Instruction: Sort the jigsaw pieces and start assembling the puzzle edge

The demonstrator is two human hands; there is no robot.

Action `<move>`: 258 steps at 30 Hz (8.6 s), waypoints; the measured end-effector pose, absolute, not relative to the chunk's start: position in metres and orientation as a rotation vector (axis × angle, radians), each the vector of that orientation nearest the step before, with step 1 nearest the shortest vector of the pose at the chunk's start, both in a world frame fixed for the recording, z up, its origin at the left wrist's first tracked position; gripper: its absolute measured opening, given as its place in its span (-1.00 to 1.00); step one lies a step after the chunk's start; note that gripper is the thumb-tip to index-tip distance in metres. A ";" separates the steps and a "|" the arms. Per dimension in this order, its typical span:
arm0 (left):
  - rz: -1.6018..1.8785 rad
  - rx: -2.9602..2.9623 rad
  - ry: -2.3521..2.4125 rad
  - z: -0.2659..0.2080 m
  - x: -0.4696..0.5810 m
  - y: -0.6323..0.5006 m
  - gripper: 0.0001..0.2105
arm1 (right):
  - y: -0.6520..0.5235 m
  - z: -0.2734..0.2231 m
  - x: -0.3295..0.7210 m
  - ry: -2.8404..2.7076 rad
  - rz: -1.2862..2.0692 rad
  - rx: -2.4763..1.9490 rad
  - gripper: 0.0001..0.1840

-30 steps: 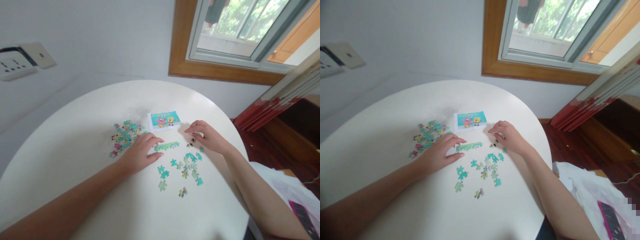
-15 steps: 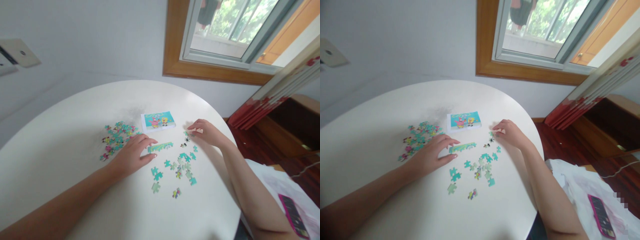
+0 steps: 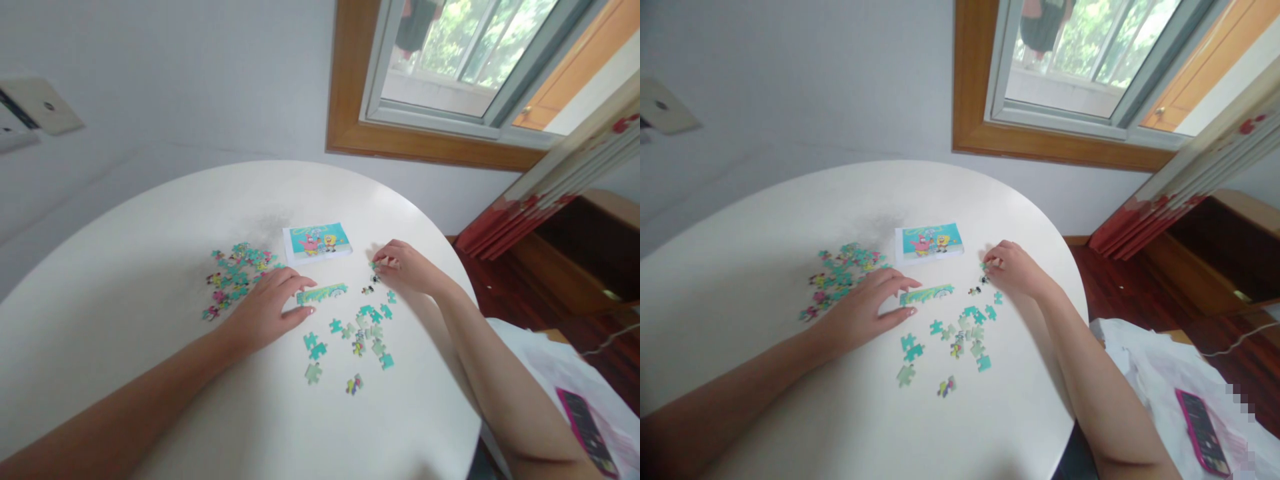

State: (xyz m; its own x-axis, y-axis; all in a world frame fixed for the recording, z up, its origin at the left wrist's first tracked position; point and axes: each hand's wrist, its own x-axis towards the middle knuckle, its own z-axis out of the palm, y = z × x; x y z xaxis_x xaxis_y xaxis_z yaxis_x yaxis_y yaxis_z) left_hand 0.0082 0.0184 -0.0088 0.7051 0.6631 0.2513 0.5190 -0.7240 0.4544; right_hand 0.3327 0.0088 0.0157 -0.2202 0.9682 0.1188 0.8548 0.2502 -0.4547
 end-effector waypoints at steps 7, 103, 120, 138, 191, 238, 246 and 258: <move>0.558 2.577 0.922 -0.010 0.007 0.020 -0.70 | 0.008 0.017 0.325 -2.062 0.482 -1.637 -0.88; 0.564 2.571 0.930 -0.009 0.009 0.018 -0.75 | -0.002 0.016 0.286 -2.397 0.472 -1.254 -0.86; 0.601 2.607 0.973 -0.012 0.008 0.020 -0.76 | 0.001 0.027 0.316 -2.070 0.470 -1.330 -0.83; 0.612 2.616 0.973 -0.013 0.009 0.021 -0.77 | 0.004 0.024 0.361 -2.077 0.552 -1.820 -0.76; 0.594 2.612 0.975 -0.008 0.009 0.019 -0.77 | -0.001 0.014 0.291 -2.129 0.805 -1.432 -0.83; 0.608 2.624 0.960 -0.009 0.009 0.019 -0.77 | -0.002 0.016 0.291 -2.319 0.564 -1.261 -0.84; 0.617 2.615 0.958 -0.009 0.009 0.018 -0.77 | -0.002 0.011 0.291 -2.347 0.503 -1.244 -0.84; 0.624 2.613 0.946 -0.010 0.009 0.019 -0.77 | -0.001 0.019 0.300 -2.300 0.642 -1.288 -0.84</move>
